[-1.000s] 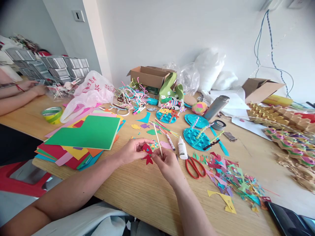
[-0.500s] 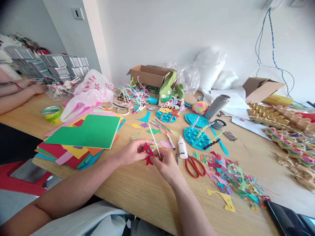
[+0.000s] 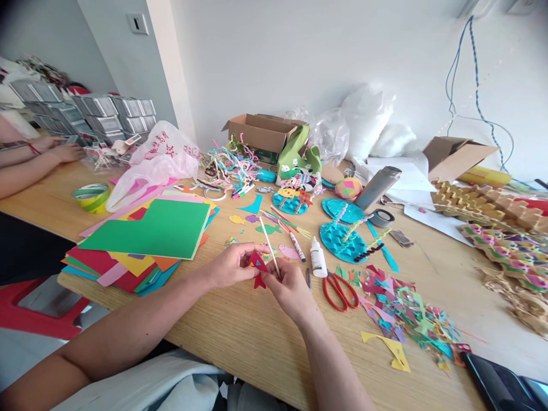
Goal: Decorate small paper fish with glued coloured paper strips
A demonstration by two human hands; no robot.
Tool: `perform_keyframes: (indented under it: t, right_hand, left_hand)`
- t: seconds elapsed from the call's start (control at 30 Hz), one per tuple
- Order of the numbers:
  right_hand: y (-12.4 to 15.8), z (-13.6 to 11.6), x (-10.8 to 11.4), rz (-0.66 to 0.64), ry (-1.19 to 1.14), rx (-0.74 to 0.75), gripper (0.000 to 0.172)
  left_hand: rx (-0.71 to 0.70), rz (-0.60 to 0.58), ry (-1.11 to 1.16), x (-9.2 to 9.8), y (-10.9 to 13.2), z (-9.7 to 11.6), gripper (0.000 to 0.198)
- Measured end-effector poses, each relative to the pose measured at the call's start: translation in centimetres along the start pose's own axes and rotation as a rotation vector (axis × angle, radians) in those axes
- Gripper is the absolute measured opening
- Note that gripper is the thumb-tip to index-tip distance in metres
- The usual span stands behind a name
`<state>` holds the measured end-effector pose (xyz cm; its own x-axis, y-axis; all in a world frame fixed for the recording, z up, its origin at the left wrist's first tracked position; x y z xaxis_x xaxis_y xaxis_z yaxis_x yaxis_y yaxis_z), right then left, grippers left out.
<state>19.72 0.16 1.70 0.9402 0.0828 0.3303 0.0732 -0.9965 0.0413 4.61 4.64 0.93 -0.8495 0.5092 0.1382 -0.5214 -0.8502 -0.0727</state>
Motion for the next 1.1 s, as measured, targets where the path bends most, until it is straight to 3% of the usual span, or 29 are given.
perform_keyframes:
  t: [0.47,0.77,1.1]
  right_hand:
    - [-0.2,0.3,0.4,0.006,0.001,-0.036,0.021]
    - [-0.2,0.1,0.2,-0.057,0.037,0.002,0.014]
    - [-0.2,0.2,0.1,-0.036,0.039,-0.007,0.020]
  left_hand:
    - [-0.001,0.007,-0.091,0.2,0.0,0.2,0.050]
    - [-0.020,-0.028,-0.072,0.0,-0.2,-0.8,0.049]
    - [0.024,-0.019,-0.004,0.0,-0.1,-0.7,0.051]
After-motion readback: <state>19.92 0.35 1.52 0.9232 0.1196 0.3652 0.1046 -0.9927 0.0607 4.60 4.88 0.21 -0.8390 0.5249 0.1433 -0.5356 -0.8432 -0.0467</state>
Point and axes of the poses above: each hand's wrist, its own y-axis away from the middle knuckle, its own x-axis out of the back of the hand, z = x × y, the point moved 2 cm from there along -y, towards the middle knuckle, and after that the axes turned 5 degrees about z, right-handed, at the moved point
